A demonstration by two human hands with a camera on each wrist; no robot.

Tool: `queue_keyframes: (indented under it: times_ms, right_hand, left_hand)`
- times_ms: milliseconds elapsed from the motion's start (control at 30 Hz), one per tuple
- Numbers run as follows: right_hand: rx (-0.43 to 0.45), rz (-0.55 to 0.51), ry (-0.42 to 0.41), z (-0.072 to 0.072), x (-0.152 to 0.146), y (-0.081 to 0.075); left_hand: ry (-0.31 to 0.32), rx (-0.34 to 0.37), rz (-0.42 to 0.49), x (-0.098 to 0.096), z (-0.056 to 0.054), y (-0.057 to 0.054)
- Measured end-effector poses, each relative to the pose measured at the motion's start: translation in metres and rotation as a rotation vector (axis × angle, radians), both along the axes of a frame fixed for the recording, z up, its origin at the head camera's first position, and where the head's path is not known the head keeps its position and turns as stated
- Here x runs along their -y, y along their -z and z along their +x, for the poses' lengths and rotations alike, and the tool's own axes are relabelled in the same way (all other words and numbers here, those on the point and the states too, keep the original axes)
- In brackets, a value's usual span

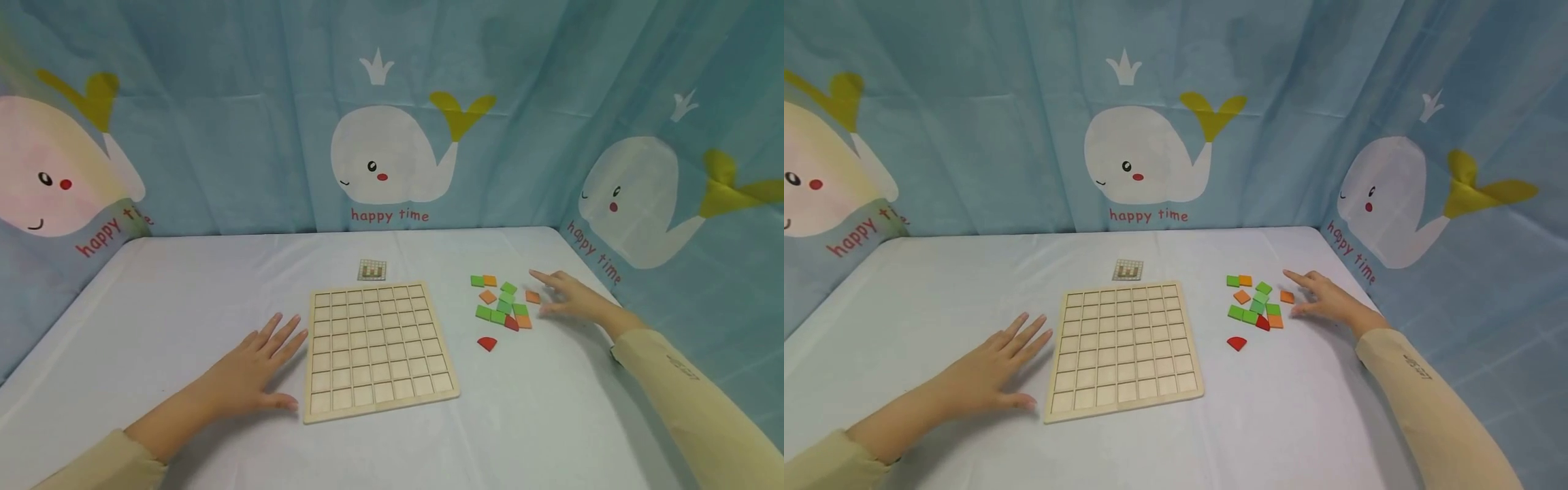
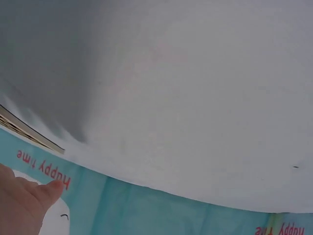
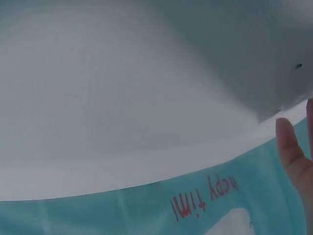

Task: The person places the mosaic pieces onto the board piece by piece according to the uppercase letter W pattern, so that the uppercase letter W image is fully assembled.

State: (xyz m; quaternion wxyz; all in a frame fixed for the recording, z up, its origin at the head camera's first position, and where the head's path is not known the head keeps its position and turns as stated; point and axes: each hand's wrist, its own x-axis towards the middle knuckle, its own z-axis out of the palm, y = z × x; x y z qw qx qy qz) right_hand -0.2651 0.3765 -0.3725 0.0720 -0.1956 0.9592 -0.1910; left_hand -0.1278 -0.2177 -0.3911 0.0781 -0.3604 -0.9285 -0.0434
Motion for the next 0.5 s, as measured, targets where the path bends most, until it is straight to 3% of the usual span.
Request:
queue_keyframes:
  times_ms: [167, 400, 500]
  right_hand:
    - [0.069, -0.014, 0.004, -0.004, 0.002, -0.002]
    - [0.186, -0.023, 0.001, -0.014, -0.002, -0.003]
    - [0.22, -0.029, 0.024, -0.016, -0.005, -0.002]
  left_hand:
    - [0.022, 0.067, -0.003, -0.008, -0.001, 0.001]
    - [0.043, 0.231, -0.026, -0.016, -0.001, -0.003]
    - [0.055, 0.257, -0.031, -0.019, -0.002, -0.004]
